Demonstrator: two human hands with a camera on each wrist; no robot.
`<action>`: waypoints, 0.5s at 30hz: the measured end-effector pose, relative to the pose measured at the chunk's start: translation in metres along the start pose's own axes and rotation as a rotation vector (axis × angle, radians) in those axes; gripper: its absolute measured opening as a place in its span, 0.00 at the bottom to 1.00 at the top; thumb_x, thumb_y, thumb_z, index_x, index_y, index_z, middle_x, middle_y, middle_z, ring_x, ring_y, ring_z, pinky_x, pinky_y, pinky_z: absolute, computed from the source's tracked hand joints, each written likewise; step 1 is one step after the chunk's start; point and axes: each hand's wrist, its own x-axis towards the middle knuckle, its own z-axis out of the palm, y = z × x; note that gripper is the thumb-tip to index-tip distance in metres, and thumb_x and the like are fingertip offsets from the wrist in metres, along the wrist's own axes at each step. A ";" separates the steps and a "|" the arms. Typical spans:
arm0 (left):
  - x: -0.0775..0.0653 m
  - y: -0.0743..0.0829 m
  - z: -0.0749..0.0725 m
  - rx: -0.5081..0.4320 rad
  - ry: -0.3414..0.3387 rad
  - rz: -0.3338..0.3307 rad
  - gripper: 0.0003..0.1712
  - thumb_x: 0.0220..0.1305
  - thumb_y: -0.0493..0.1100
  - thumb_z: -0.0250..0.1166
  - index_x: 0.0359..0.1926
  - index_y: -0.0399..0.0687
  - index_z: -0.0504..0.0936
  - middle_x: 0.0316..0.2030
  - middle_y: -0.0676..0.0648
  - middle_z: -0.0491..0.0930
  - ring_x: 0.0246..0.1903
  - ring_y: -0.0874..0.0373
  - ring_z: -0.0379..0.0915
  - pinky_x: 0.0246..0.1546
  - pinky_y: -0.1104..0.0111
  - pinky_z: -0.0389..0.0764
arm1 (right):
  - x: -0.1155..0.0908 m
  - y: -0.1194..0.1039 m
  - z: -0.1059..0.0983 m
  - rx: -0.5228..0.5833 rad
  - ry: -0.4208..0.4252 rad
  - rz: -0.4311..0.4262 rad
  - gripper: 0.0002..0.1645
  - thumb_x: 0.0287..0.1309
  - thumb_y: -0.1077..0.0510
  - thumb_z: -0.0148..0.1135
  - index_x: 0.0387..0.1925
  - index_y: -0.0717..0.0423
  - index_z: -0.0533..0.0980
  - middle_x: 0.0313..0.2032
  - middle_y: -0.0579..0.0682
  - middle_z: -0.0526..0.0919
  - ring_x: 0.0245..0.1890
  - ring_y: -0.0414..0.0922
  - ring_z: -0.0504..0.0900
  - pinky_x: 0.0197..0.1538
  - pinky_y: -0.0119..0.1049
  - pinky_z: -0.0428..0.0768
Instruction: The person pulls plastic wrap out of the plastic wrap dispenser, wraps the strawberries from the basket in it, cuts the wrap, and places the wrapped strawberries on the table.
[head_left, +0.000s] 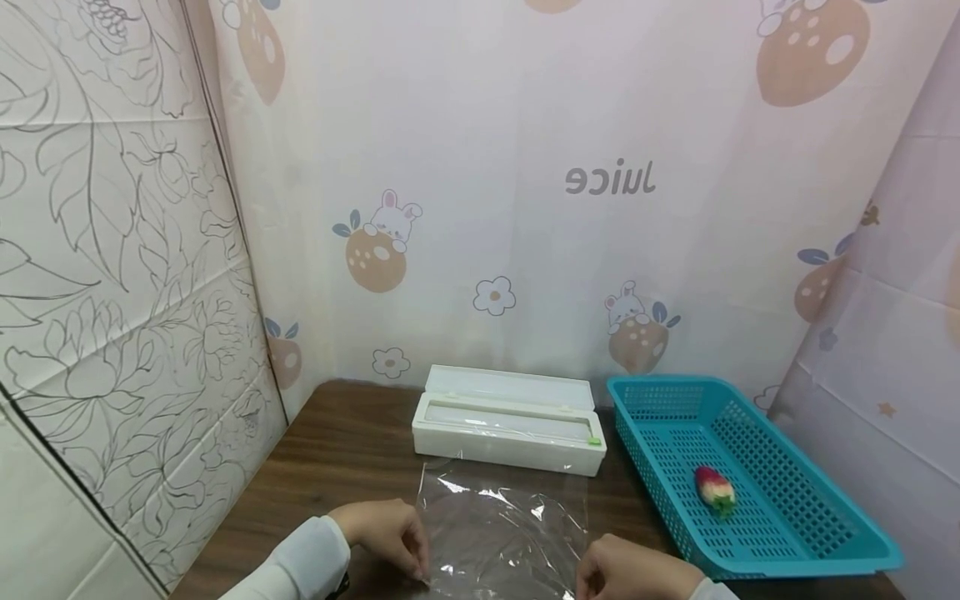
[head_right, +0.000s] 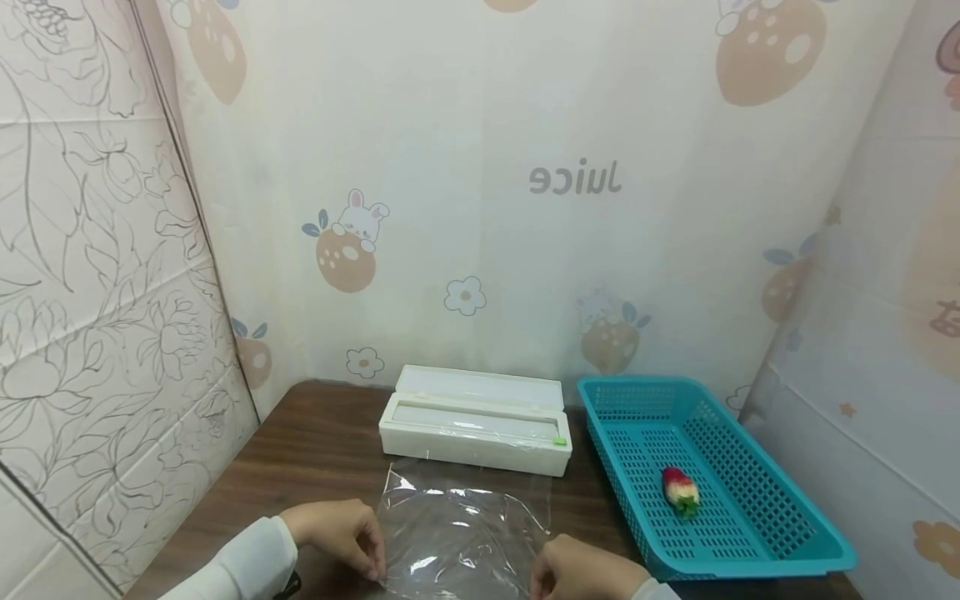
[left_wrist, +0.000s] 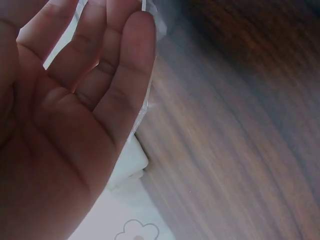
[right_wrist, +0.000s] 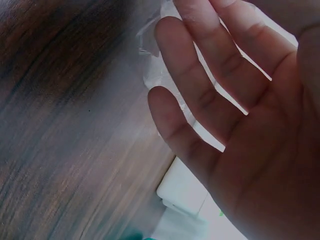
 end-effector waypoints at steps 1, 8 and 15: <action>0.000 0.000 0.001 0.005 -0.001 -0.009 0.04 0.56 0.37 0.72 0.31 0.51 0.91 0.24 0.70 0.82 0.26 0.80 0.74 0.31 0.79 0.78 | 0.000 0.000 0.001 0.006 -0.004 0.023 0.04 0.58 0.56 0.71 0.28 0.47 0.85 0.24 0.37 0.82 0.22 0.33 0.76 0.29 0.29 0.78; -0.003 0.003 0.007 0.002 -0.026 -0.050 0.04 0.54 0.38 0.74 0.31 0.53 0.91 0.24 0.70 0.83 0.27 0.80 0.74 0.31 0.79 0.78 | -0.002 0.000 0.005 0.005 -0.043 0.038 0.05 0.60 0.55 0.69 0.28 0.45 0.84 0.21 0.37 0.81 0.19 0.32 0.74 0.24 0.27 0.75; -0.004 0.006 0.011 0.018 -0.028 -0.077 0.04 0.53 0.37 0.74 0.30 0.52 0.91 0.25 0.69 0.83 0.28 0.79 0.76 0.34 0.80 0.77 | -0.001 0.006 0.010 -0.012 -0.065 0.016 0.05 0.62 0.53 0.68 0.31 0.42 0.87 0.22 0.34 0.82 0.18 0.31 0.76 0.22 0.28 0.79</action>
